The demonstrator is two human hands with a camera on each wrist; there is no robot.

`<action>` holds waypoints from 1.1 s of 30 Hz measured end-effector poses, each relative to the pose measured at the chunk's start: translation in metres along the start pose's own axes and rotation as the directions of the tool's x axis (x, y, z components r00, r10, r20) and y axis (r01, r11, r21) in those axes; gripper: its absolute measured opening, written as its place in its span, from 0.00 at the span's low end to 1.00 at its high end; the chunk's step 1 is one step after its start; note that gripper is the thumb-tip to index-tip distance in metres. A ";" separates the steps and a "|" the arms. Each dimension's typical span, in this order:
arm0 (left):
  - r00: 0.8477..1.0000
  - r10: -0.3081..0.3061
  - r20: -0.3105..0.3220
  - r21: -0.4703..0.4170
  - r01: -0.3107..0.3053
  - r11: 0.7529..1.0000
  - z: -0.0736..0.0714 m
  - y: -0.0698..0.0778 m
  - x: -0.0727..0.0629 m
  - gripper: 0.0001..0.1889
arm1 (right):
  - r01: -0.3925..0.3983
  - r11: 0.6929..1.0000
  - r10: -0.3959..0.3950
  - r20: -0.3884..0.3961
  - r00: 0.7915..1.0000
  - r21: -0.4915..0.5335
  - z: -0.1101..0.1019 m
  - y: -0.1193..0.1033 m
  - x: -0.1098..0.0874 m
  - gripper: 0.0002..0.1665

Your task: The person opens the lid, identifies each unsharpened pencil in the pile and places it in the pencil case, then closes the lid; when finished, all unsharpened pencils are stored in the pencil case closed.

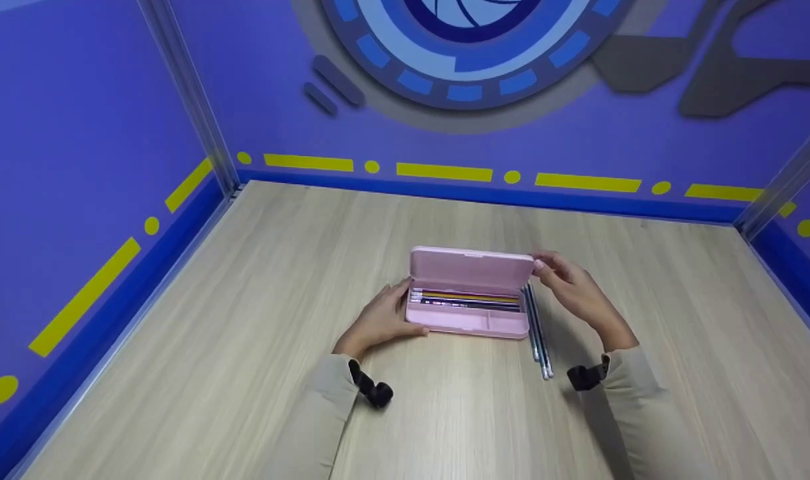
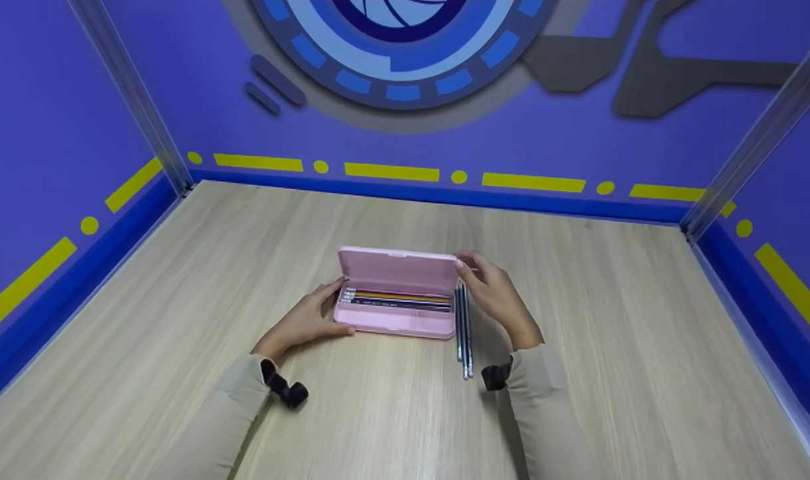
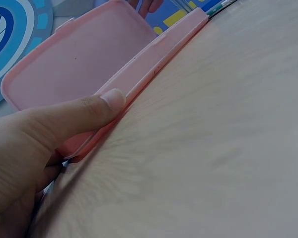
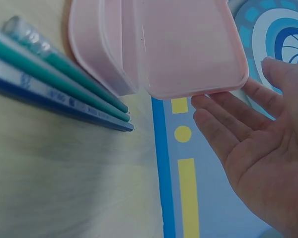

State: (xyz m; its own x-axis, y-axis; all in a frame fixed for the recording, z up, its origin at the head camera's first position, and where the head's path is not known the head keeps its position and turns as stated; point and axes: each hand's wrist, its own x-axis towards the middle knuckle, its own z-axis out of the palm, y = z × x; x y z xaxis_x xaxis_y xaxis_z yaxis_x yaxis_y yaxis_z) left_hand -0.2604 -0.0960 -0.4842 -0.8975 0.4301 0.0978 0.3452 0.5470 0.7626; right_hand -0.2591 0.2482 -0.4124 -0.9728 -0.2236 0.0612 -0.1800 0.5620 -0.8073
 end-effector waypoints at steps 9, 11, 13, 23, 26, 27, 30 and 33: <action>0.999 -0.030 -0.017 0.008 0.030 1.000 0.000 -0.001 -0.003 0.58 | -0.004 0.996 0.010 0.079 0.997 -0.085 -0.002 -0.002 -0.012 0.35; 0.999 -0.037 -0.021 0.012 0.037 0.999 -0.001 -0.001 -0.003 0.59 | 0.019 0.994 -0.008 0.105 0.994 -0.110 -0.003 -0.003 -0.014 0.34; 0.999 -0.038 -0.024 0.012 0.039 0.999 -0.002 0.000 -0.002 0.59 | 0.045 0.991 -0.028 0.134 0.991 -0.125 -0.004 -0.005 -0.016 0.32; 0.992 -0.129 -0.010 -0.038 0.129 0.991 -0.004 0.005 -0.003 0.62 | 0.184 0.947 -0.123 0.233 0.965 -0.262 0.002 -0.009 -0.024 0.21; 0.993 -0.116 -0.016 -0.041 0.115 0.992 -0.004 0.005 -0.005 0.62 | 0.181 0.932 -0.097 0.265 0.959 -0.313 0.007 -0.010 -0.025 0.23; 0.993 -0.113 -0.017 -0.040 0.112 0.993 -0.003 0.004 -0.005 0.61 | 0.175 0.928 -0.085 0.270 0.959 -0.329 0.008 -0.010 -0.025 0.24; 0.994 -0.110 -0.010 -0.031 0.110 0.993 -0.003 0.004 -0.006 0.60 | 0.176 0.918 -0.072 0.289 0.955 -0.355 0.011 -0.012 -0.025 0.27; 0.994 -0.107 -0.002 -0.016 0.107 0.994 -0.002 0.004 -0.006 0.59 | 0.193 0.905 -0.074 0.307 0.949 -0.378 0.014 -0.014 -0.026 0.30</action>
State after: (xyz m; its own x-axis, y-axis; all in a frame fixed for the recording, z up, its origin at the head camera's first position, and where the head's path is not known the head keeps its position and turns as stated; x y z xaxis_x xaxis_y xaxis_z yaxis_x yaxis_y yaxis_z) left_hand -0.2542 -0.0977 -0.4799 -0.9298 0.3677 0.0172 0.2430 0.5779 0.7791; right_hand -0.2288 0.2349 -0.4114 -0.8648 -0.4983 -0.0620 -0.4062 0.7668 -0.4970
